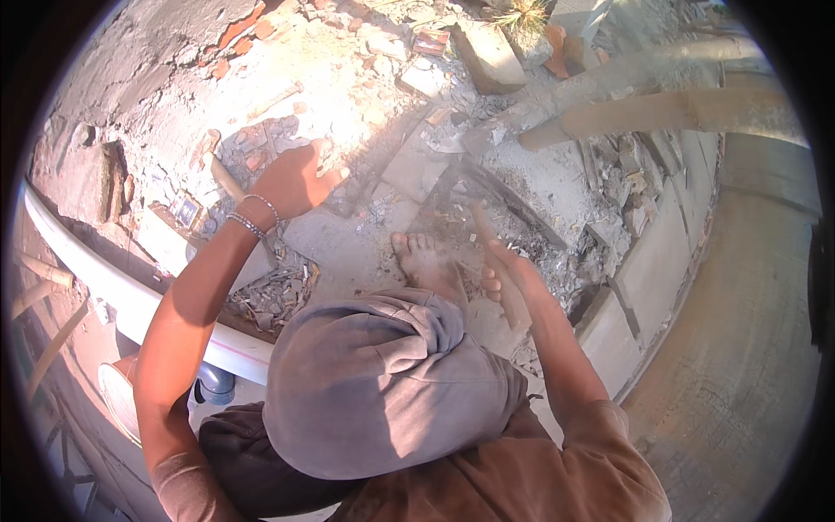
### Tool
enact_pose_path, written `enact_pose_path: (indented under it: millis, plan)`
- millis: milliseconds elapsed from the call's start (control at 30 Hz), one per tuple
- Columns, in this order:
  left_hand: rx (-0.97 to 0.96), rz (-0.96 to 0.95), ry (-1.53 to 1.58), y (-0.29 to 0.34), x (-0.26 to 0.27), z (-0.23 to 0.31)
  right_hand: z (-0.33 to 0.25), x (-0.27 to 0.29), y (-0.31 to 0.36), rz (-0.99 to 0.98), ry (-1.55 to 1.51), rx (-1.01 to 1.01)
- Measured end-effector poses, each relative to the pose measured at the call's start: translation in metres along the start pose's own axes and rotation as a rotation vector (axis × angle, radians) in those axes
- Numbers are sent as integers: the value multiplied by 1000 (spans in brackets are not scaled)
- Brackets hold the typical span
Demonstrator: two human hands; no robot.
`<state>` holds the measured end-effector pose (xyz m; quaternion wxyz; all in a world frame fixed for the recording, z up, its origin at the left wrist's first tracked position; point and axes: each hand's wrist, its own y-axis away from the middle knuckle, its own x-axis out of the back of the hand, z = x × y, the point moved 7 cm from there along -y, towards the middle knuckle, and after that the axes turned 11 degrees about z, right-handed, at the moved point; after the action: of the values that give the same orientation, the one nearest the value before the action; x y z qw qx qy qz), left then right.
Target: The person fits together PVC pipes and elbow joints, then uses a hammer and their hands to clear debris and position large tiles over a hole in the concrete floor.
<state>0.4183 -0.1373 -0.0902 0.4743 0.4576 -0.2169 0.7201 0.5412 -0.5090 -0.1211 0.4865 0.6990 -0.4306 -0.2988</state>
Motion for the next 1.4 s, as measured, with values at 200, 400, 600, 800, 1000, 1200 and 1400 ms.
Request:
enact_pose_path:
  millis: [200, 400, 600, 800, 1000, 1200, 1400]
  plan:
    - [2, -321, -202, 22, -110, 13, -34, 2, 35, 91, 771, 525]
    - [-208, 112, -270, 87, -129, -42, -129, -155, 70, -91, 1098, 1160]
    - [12, 124, -164, 63, -98, -50, -81, -120, -32, -230, 1663, 1268]
    - [54, 165, -136, 49, -91, -50, -92, -107, 7, -177, 1610, 1174]
    - [27, 87, 52, 11, -126, -14, -105, -13, 25, 132, 1588, 871]
    - [6, -183, -71, -24, -83, -2, -40, 108, 30, 283, 1001, 355]
    - [136, 34, -26, -24, 78, -39, -33, 169, 78, 375, 165, -142]
